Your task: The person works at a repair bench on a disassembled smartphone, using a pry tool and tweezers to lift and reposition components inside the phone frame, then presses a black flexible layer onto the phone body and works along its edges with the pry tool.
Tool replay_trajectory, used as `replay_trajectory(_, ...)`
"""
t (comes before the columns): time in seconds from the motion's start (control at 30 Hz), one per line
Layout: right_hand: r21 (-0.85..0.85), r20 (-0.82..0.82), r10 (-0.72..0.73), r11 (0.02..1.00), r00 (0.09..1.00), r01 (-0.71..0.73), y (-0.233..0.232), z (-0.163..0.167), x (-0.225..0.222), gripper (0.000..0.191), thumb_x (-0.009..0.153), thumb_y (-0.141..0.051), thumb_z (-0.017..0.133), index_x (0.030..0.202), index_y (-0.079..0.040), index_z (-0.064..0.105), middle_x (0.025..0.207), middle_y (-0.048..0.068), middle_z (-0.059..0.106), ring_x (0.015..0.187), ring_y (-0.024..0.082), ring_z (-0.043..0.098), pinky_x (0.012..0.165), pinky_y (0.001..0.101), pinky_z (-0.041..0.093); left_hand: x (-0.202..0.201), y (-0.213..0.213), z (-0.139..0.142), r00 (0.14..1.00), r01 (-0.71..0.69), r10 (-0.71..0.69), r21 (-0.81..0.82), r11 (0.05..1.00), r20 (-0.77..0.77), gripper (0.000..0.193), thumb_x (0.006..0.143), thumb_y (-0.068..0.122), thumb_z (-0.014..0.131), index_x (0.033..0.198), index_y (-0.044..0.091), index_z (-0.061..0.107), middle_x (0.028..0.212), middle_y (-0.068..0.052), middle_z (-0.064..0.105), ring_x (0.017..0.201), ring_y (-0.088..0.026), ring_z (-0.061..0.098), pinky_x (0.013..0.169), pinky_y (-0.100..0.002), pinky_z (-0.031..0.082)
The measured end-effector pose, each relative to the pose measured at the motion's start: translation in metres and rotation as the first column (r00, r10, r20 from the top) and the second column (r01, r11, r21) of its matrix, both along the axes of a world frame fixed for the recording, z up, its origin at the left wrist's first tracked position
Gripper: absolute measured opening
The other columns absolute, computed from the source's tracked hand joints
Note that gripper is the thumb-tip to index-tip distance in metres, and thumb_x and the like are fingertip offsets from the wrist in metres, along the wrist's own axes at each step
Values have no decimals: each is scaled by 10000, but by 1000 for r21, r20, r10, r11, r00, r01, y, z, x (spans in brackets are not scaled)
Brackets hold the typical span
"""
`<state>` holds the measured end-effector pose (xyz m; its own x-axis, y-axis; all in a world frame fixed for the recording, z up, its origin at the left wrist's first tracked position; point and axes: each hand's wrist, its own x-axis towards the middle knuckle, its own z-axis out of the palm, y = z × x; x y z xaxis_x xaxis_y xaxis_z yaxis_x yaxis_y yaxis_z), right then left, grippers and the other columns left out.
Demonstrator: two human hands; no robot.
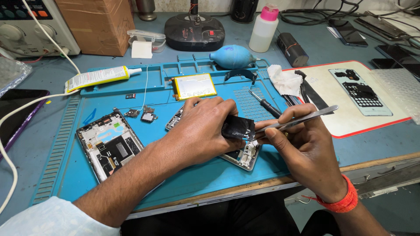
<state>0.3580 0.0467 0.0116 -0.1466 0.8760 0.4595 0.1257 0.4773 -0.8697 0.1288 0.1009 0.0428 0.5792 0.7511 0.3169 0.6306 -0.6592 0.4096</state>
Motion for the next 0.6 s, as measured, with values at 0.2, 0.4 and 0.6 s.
replay_trajectory(0.2,3,30,-12,1000,999,12,1,-1,1,267,984,-6,613,1140,-59,404,1099,206,763,982,203,777,841,304,660,-1,-1,-1,1000,8,-9,47,999,27,518,722,475,838,1013,80,670,969,-110,676,1028,-313,633,987,-492,365)
replay_trajectory(0.4,5,54,-16,1000,998,16,2,0,1,259,987,-13,617,1130,-58,405,1083,198,768,951,194,780,793,286,649,-1,0,-3,1000,0,-1,34,999,13,519,728,492,831,1006,84,673,969,-108,676,1025,-310,635,992,-487,371)
replay_trajectory(0.6,21,149,-82,997,985,80,1,1,1,267,967,-39,649,1119,-65,430,1043,162,789,846,143,778,619,217,592,0,1,-4,1000,15,-17,74,997,24,553,722,515,829,1007,69,672,966,-119,671,1021,-320,634,973,-497,370)
